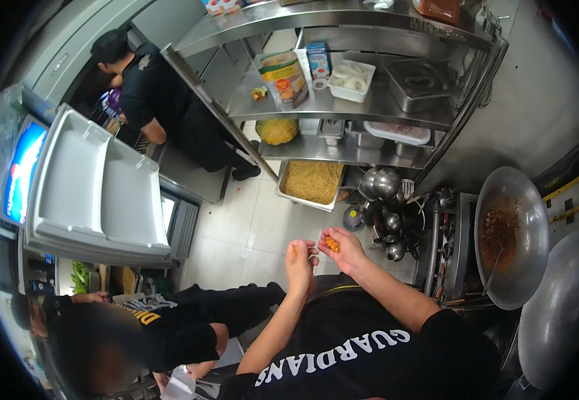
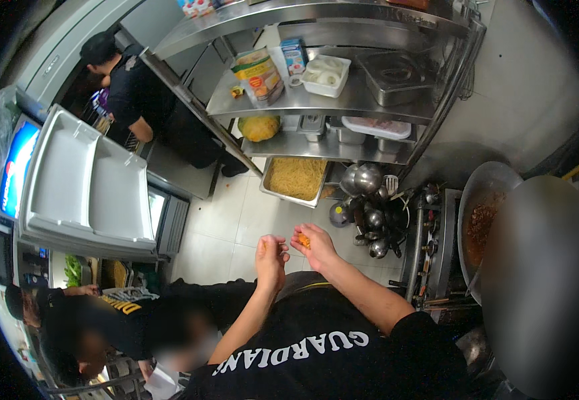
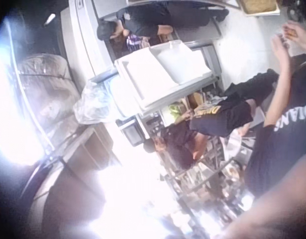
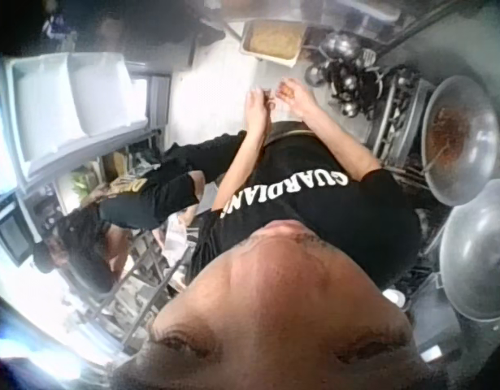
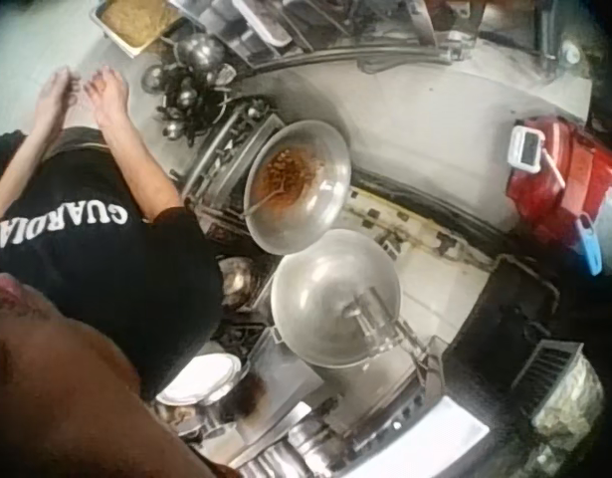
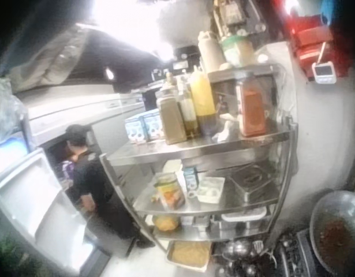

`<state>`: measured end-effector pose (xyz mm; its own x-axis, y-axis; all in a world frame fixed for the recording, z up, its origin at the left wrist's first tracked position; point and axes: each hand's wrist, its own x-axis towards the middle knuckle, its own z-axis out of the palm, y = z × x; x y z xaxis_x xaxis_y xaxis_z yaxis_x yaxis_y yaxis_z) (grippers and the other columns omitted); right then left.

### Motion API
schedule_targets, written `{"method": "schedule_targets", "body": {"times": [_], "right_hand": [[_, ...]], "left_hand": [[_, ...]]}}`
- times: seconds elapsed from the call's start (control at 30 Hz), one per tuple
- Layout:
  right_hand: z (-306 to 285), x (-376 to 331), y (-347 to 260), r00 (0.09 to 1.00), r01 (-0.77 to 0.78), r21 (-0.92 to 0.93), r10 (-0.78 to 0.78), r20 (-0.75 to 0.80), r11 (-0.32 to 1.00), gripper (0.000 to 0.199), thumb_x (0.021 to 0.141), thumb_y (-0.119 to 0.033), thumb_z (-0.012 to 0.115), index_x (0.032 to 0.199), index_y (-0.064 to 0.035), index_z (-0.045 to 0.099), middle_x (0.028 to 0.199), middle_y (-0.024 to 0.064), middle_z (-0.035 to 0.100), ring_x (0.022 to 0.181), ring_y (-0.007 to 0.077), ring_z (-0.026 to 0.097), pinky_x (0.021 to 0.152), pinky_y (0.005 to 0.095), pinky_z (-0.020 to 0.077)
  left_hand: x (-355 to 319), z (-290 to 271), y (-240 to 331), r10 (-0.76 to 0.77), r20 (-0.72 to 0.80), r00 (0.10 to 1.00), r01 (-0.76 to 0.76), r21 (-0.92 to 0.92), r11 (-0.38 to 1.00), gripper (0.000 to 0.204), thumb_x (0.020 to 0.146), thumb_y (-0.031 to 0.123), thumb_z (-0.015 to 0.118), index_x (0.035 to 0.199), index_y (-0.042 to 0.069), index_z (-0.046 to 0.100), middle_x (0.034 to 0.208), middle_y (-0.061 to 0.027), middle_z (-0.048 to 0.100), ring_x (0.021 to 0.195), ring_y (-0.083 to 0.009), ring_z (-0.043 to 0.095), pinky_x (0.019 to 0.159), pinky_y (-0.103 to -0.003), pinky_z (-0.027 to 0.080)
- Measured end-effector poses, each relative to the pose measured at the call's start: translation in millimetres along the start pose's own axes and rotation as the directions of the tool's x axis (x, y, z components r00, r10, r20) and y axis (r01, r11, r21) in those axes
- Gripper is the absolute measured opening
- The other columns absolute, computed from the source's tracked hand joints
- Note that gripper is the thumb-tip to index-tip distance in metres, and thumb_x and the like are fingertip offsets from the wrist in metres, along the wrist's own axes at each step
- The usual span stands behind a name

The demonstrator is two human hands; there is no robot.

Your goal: The person seasons meat in a wok with spice from a container, stirs it with a spatula, and then scoops the cooked meat into a small metal bowl.

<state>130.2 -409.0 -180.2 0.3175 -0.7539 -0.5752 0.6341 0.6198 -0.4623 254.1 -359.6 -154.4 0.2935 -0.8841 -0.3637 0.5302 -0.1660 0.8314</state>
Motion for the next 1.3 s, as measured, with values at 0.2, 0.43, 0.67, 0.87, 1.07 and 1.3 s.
{"method": "schedule_targets", "body": {"times": [0.2,0.43,0.67,0.87,1.07,1.3], "right_hand": [[-13.9,42.7,-31.9,0.975,-0.078,0.464,-0.029,0.219,0.882,0.036,0.102,-0.043,0.049,0.098,-0.0089,0.062,0.098,0.0070,0.066,0.094,0.0215,0.063,0.083,0.0380,0.0529],[0.6,95.8,-146.2,0.948,0.316,0.221,-0.298,-0.108,0.923,0.030,0.098,-0.038,0.062,0.093,-0.0088,0.060,0.086,0.0036,0.061,0.075,0.0149,0.060,0.059,0.0281,0.0484],[69.6,134.0,-289.4,0.197,0.313,-0.941,-0.961,0.197,-0.129,0.012,0.096,-0.013,0.061,0.094,-0.0023,0.066,0.092,0.0119,0.062,0.081,0.0275,0.062,0.063,0.0372,0.0471],[34.8,191.2,-326.7,0.247,-0.119,-0.881,-0.873,0.420,-0.458,0.020,0.090,-0.008,0.053,0.107,-0.0001,0.061,0.111,0.0249,0.056,0.103,0.0465,0.054,0.088,0.0527,0.0444],[64.1,195.4,-340.6,0.362,-0.058,-0.862,-0.815,0.452,-0.504,0.033,0.089,-0.009,0.055,0.120,0.0002,0.058,0.126,0.0247,0.055,0.119,0.0446,0.049,0.100,0.0529,0.0406],[59.8,194.1,-343.5,0.214,0.106,-0.791,-0.762,0.611,-0.603,0.029,0.093,-0.006,0.053,0.121,0.0006,0.059,0.123,0.0230,0.058,0.119,0.0433,0.051,0.104,0.0515,0.0401]], "left_hand": [[45.9,84.9,14.6,0.382,0.700,0.603,-0.793,0.576,0.195,0.014,0.089,0.008,0.068,0.090,0.003,0.054,0.101,-0.0144,0.066,0.093,-0.0325,0.062,0.083,-0.039,0.050],[141.0,125.1,35.6,0.194,0.548,0.814,-0.399,0.283,0.872,0.011,0.093,0.005,0.066,0.097,0.003,0.056,0.092,-0.0100,0.069,0.084,-0.0204,0.067,0.072,-0.032,0.053],[276.6,89.1,88.7,-0.250,0.406,0.879,0.238,0.083,0.968,0.026,0.104,0.020,0.046,0.122,0.005,0.057,0.091,0.0028,0.052,0.069,-0.0062,0.050,0.058,-0.020,0.040],[311.8,56.2,94.3,-0.356,0.295,0.887,0.358,0.049,0.932,0.041,0.100,0.005,0.042,0.140,0.002,0.048,0.108,-0.0039,0.051,0.096,-0.0131,0.059,0.076,-0.025,0.054],[287.1,42.2,85.8,-0.353,0.230,0.907,0.344,0.079,0.936,0.040,0.106,0.021,0.049,0.144,0.011,0.046,0.131,-0.0007,0.058,0.093,-0.0074,0.058,0.073,-0.022,0.050],[218.8,29.5,58.2,-0.253,0.128,0.959,0.270,-0.141,0.952,0.032,0.104,0.018,0.051,0.135,0.010,0.052,0.126,-0.0029,0.062,0.087,-0.0103,0.060,0.075,-0.024,0.051]]}}
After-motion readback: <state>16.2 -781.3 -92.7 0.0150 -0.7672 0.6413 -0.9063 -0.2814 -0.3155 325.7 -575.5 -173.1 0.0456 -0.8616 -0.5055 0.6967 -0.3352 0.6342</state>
